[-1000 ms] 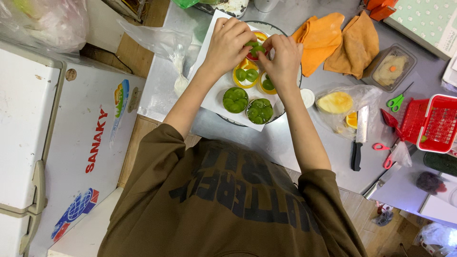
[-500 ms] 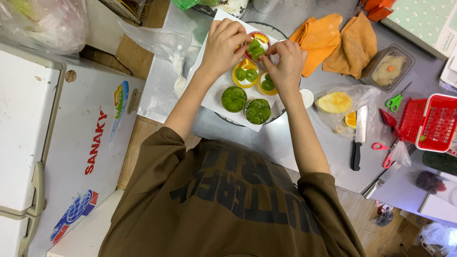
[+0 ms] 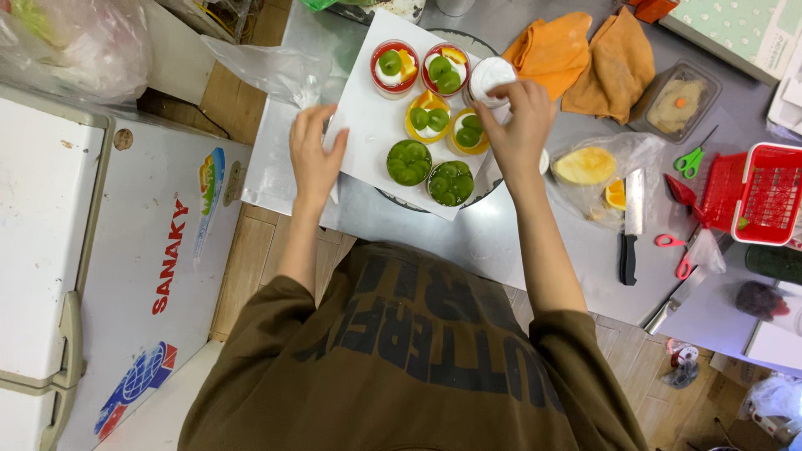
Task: The person assembles small dessert cups by placing fruit slices and kiwi pieces on top of a white cream base. They use a knife to cut fruit and a piping bag to add cream, then arrange the finished cups on a tray.
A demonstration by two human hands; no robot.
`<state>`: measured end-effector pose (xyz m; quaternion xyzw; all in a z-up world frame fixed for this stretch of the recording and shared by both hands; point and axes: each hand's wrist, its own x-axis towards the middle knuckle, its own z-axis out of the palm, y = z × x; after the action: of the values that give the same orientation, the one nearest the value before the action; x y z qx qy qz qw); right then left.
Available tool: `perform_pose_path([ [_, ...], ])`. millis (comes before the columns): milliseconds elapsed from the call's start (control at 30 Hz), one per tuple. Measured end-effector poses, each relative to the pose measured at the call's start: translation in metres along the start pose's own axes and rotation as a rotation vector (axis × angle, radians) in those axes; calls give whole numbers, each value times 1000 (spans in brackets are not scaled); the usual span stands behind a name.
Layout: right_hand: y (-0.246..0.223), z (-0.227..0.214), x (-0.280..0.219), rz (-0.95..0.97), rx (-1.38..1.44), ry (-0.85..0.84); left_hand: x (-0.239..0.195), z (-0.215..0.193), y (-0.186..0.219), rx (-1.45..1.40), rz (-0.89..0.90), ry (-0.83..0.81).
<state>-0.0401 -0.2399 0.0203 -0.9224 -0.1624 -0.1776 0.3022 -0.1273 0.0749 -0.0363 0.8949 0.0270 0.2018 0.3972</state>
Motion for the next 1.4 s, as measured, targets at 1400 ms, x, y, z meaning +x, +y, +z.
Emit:
perform_pose_path([
  [1400, -5, -29, -6, 84, 146, 84, -49, -5, 14, 30, -15, 15],
])
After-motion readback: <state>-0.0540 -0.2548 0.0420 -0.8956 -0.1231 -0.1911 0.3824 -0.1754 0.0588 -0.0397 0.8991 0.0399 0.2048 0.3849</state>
